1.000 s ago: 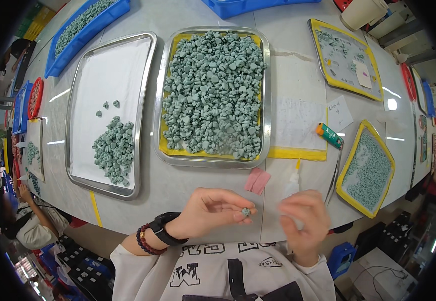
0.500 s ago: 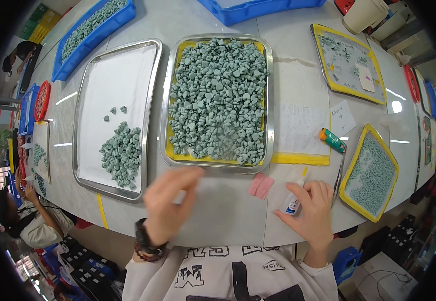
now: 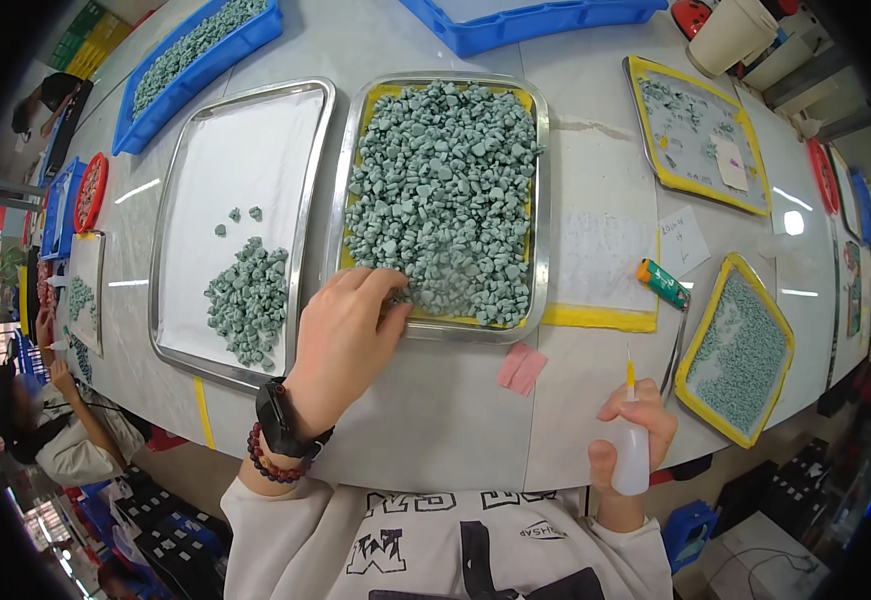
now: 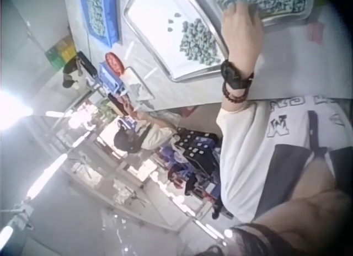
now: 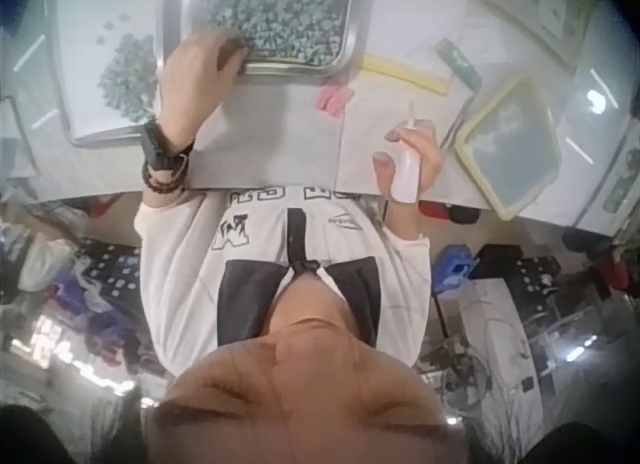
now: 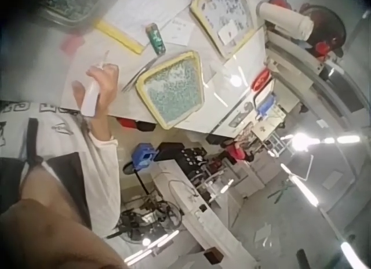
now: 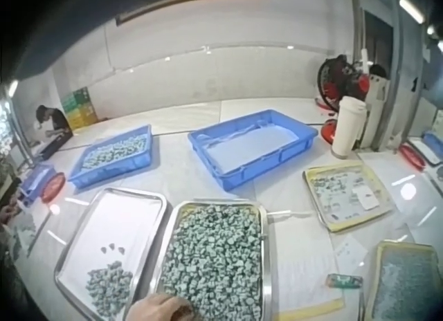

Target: Assembling small plastic components by applying glue and joining parts together on a factory workbench.

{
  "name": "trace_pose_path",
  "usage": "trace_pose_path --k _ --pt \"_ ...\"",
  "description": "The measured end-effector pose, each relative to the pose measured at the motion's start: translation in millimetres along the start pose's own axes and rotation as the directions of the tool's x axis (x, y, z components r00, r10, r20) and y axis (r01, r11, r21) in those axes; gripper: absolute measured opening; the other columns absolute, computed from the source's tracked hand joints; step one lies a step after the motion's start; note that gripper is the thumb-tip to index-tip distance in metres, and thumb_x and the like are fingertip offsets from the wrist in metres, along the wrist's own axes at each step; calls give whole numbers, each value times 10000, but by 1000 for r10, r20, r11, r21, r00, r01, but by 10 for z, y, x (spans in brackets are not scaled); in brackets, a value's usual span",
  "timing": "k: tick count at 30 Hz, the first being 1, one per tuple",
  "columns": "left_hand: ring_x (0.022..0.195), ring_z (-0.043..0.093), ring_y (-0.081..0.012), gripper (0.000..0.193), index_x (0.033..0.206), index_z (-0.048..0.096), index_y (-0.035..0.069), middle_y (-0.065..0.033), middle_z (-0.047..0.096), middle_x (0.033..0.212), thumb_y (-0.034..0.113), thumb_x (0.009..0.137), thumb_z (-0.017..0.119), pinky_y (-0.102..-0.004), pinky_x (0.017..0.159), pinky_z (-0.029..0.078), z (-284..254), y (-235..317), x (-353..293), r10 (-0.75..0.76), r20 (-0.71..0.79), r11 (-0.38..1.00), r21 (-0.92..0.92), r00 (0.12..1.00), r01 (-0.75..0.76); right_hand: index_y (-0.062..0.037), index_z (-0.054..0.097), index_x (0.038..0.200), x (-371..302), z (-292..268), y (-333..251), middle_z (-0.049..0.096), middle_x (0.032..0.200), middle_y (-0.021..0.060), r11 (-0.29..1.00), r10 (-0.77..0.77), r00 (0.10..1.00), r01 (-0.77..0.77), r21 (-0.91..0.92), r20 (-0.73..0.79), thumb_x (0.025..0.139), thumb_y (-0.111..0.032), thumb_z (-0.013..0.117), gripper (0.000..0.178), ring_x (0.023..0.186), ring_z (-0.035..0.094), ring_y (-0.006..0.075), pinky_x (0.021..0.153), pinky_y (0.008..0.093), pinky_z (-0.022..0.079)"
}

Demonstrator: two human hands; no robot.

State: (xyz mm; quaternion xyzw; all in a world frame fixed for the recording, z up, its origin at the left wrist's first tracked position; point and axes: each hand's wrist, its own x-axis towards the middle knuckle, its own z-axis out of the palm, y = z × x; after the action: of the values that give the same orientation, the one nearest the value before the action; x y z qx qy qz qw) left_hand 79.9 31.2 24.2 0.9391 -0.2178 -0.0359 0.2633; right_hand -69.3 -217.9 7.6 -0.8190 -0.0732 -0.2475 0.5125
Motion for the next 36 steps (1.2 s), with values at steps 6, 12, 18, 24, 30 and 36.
trace_pose_path --k 6,12,18,24,30,36 --pt "683 599 -174 236 974 629 14 -94 602 816 -40 746 659 -267 592 489 -49 6 25 -60 6 985 -162 998 60 -70 421 1088 -24 97 53 537 805 105 992 126 975 -128 2 -181 861 -468 578 484 721 465 184 672 317 388" --pt "748 630 -206 246 1037 611 9 -100 600 825 -60 802 609 -305 666 508 -43 233 -154 93 -234 972 -188 968 -139 -57 460 1092 -53 -41 43 601 786 124 988 40 978 -9 152 -203 871 -599 465 586 763 529 246 691 353 431" --pt "939 624 -148 289 1152 565 -32 -89 629 1034 -46 864 578 -282 835 509 356 403 -454 139 602 -165 -769 786 618 -15 502 1075 65 206 -130 653 754 127 908 -30 999 38 418 -26 891 -611 391 634 835 604 336 722 393 491" --pt "960 622 -158 294 1144 574 -26 -105 622 1083 -53 851 589 -285 868 503 495 357 -527 151 544 -105 -822 826 560 -32 530 1018 166 261 -163 681 750 113 955 4 974 -72 288 228 922 -615 277 643 890 633 368 730 414 516" --pt "929 627 -179 261 1070 603 -47 -143 606 1049 -112 818 587 -274 797 530 521 394 -565 56 400 99 -914 915 393 -24 578 934 108 293 -140 685 754 110 948 57 969 -128 291 240 938 -573 298 616 897 646 359 725 407 527" --pt "914 628 -178 268 1039 636 -41 -144 607 1038 -131 787 614 -257 761 533 516 400 -557 52 334 197 -927 941 319 -25 582 942 74 321 -128 684 753 109 951 69 973 -131 280 221 937 -550 345 576 898 647 355 733 406 521"
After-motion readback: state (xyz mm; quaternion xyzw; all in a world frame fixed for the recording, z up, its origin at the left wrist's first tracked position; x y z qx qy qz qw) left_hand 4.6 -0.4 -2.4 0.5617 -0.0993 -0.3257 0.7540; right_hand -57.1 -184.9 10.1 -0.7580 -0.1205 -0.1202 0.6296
